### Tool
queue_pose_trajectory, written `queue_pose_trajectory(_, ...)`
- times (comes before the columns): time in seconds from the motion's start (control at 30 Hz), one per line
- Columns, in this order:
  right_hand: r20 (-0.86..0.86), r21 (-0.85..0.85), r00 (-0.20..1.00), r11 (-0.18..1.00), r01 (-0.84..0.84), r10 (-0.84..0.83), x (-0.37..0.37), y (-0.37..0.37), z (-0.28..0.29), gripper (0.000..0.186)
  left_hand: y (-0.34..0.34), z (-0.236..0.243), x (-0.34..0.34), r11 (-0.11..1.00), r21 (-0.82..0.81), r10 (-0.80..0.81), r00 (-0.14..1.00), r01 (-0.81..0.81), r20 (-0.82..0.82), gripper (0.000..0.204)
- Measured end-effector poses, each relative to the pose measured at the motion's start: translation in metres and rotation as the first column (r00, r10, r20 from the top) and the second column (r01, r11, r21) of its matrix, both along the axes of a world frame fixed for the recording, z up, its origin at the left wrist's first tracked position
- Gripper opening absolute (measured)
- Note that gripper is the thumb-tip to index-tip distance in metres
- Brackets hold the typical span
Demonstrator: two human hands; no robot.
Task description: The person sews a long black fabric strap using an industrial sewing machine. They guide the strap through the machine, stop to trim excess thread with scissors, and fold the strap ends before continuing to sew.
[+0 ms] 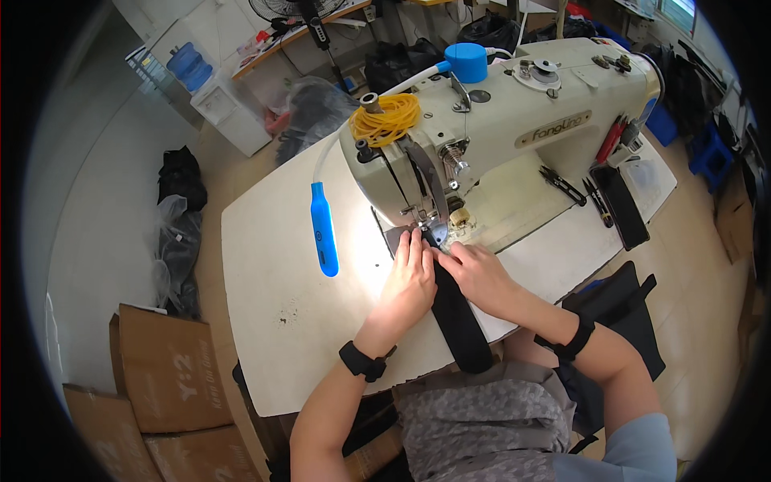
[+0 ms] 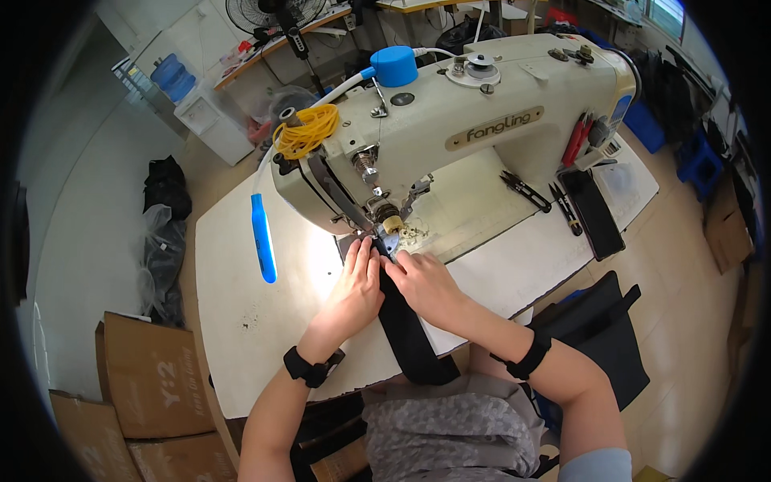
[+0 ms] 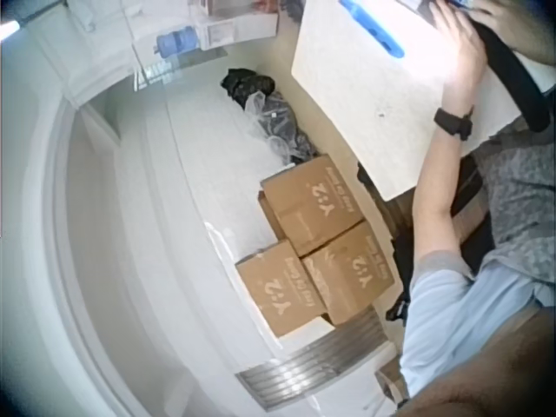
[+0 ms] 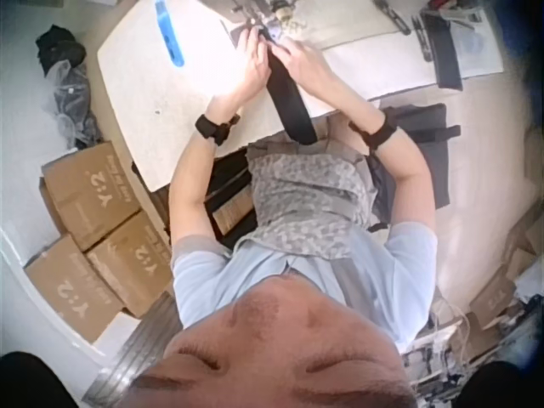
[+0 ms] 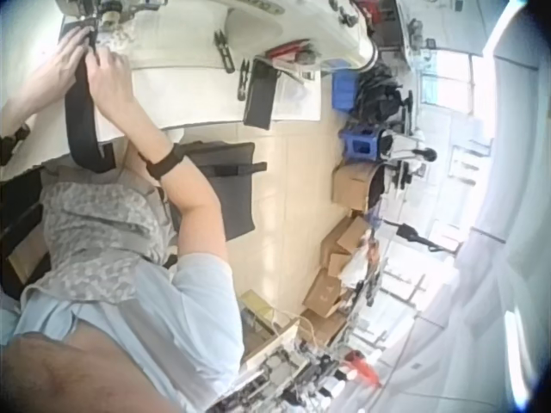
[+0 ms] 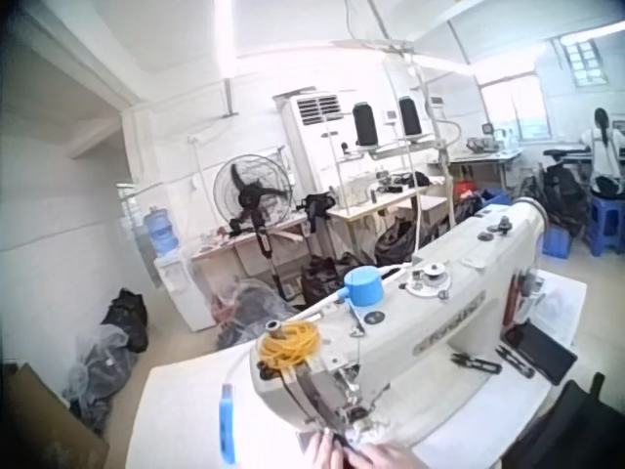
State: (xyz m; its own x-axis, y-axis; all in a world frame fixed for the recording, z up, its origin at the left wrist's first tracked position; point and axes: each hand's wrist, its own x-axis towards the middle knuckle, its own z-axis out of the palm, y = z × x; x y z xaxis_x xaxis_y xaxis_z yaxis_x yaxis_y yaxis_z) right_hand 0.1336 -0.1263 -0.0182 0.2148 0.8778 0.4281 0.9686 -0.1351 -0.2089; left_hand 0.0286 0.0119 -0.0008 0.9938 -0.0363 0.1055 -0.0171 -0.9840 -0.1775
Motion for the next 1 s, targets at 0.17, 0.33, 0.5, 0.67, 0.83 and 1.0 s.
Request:
queue_pose_trajectory(0.17, -0.287, -0.075, 0.956, 0.997, 0.034, -0.054, 0.006, -0.009, 0.015, 0.045, 0.004, 0.011, -0.003, 0.999, -0.034, -0.001, 0.999, 0.0, -0.044, 0.066)
queue_pose_trajectory(0.33, -0.297, -0.035, 0.925, 0.97, 0.239, -0.238, 0.003, -0.042, 0.044, 0.044, 0.001, 0.017, -0.007, 0.986, -0.16, 0.042, 0.999, -0.045, -0.024, 0.063)
queue_pose_trajectory(0.5, -0.63, -0.158, 0.76, 0.985, 0.074, -0.159, -0.042, -0.063, 0.036, 0.046, -0.001, 0.017, -0.002, 0.998, -0.07, -0.008, 0.998, 0.004, -0.055, 0.06)
queue_pose_trajectory(0.67, -0.81, -0.328, 0.499, 0.943, 0.048, -0.308, -0.047, -0.047, 0.043, 0.049, 0.002, 0.007, -0.003, 0.998, 0.062, 0.007, 0.997, -0.002, -0.082, 0.059)
queue_pose_trajectory(0.83, -0.745, -0.179, 0.625, 0.972, 0.15, -0.234, -0.05, -0.046, 0.022, 0.048, 0.0, 0.009, -0.002, 0.998, 0.054, -0.014, 0.999, 0.017, -0.051, 0.059)
queue_pose_trajectory(1.0, -0.928, -0.321, 0.192, 0.947, 0.027, -0.32, -0.046, -0.03, 0.043, 0.052, 0.003, 0.008, -0.003, 0.998, 0.049, -0.026, 0.998, 0.028, -0.06, 0.056)
